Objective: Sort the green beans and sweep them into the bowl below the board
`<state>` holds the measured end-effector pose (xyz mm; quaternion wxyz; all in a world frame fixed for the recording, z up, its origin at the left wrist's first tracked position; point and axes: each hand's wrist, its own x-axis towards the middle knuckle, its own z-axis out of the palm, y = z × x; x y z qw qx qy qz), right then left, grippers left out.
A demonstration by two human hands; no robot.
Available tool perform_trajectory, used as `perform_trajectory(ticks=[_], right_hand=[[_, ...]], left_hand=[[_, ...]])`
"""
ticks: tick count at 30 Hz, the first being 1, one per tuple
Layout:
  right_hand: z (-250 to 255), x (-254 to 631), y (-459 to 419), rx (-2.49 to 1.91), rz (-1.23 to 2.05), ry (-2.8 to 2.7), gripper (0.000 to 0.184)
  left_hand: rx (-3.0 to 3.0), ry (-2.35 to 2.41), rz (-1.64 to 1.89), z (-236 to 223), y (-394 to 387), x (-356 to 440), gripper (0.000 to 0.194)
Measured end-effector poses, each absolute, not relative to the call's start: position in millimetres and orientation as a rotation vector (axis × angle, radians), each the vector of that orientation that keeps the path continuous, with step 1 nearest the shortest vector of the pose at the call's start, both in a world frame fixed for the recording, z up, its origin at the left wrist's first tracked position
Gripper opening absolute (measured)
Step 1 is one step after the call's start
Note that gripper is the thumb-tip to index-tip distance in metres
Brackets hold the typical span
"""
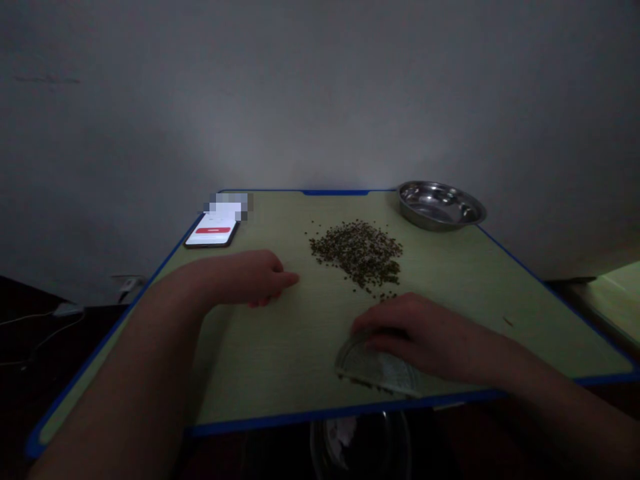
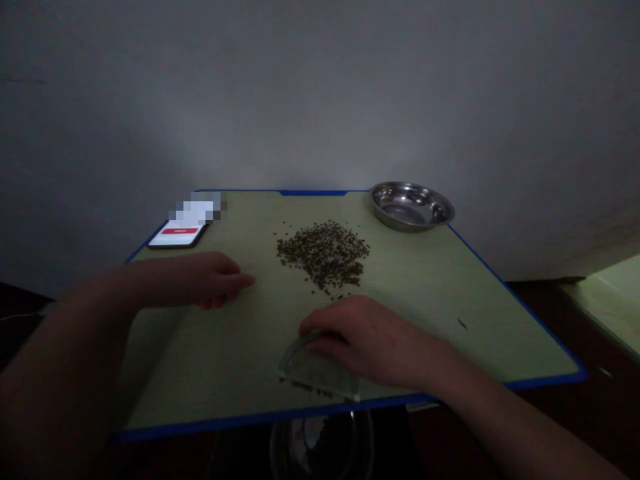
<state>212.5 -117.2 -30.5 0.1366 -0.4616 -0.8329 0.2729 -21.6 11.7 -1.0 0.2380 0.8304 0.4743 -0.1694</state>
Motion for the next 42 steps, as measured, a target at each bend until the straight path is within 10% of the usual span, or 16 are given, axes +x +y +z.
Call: perform_trajectory(ticks=[42], right_hand=[[-26.4,205.4,-119.7,-1.18,0.973,-2.473,0.019]], left_hand=[[2.235,1.326,-0.483,-1.4,11.5,-20.6,0.048]])
